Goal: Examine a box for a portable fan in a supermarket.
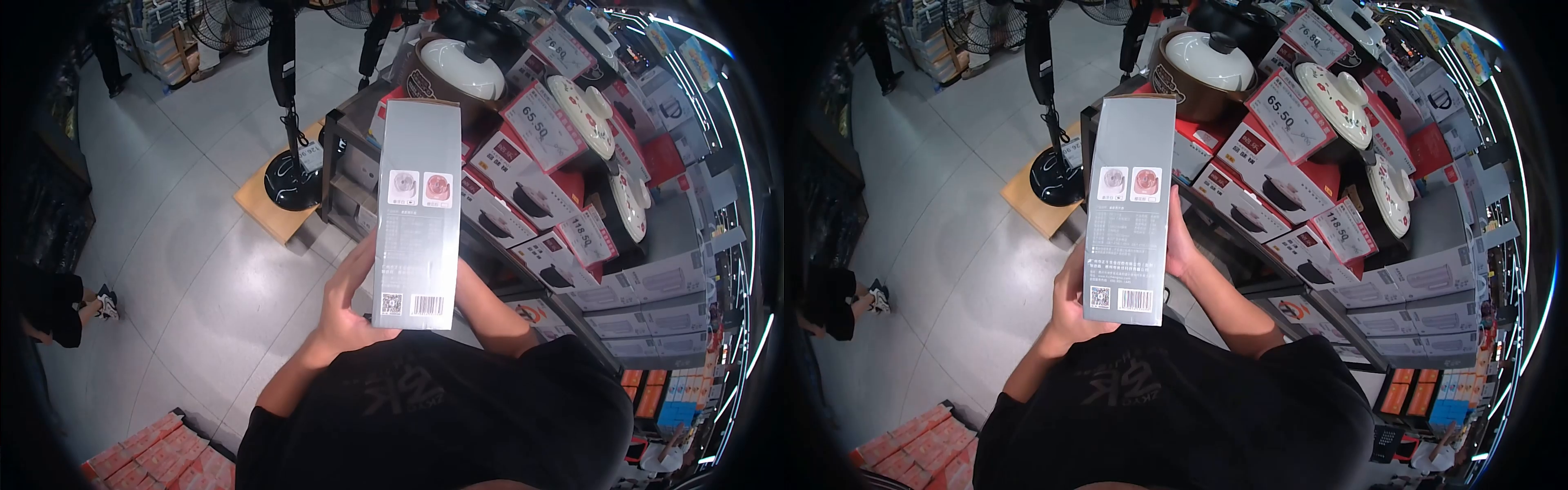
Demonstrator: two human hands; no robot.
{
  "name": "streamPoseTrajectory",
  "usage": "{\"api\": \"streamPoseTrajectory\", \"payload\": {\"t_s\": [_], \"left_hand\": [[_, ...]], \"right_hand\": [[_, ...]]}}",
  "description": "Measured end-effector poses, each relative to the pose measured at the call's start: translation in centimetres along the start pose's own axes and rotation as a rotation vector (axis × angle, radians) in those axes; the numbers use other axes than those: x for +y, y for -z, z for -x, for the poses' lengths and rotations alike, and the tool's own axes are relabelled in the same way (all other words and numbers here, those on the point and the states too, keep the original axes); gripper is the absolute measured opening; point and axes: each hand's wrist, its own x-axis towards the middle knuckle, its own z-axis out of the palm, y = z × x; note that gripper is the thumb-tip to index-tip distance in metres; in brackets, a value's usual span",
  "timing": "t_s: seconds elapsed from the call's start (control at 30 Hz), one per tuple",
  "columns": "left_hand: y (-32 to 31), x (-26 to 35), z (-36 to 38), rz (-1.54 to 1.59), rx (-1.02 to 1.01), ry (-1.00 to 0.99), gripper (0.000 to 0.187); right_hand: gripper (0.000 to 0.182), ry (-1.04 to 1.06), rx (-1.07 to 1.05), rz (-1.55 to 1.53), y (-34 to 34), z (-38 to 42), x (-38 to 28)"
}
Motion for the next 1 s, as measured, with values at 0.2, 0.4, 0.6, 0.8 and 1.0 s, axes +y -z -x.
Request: {"api": "streamPoseTrajectory", "payload": {"t_s": [0.2, 0.4, 0.6, 0.8, 1.0], "left_hand": [[0.6, 0.3, 0.4, 0.000, 0.027, 0.026, 0.087], [1.7, 0.5, 0.8, 0.016, 0.037, 0.013, 0.083], [2.7, -0.6, 2.0, -0.043, 0.079, 0.044, 0.071], [2.8, -0.3, 2.2, -0.030, 0.108, 0.075, 0.064], [2.0, -0.2, 1.9, -0.046, 0.110, 0.108, 0.060]], "right_hand": [[0.088, -0.017, 0.004, 0.015, -0.5, -0.2, 0.4], [0.087, 0.007, 0.103, 0.145, -0.9, -0.1, 0.7], [0.086, -0.032, -0.029, -0.052, 2.5, -2.2, 1.2], [0.086, 0.023, -0.021, -0.008, 1.9, -2.3, 1.3], [0.086, 0.018, -0.019, -0.004, 2.9, -2.7, 0.6]]}}
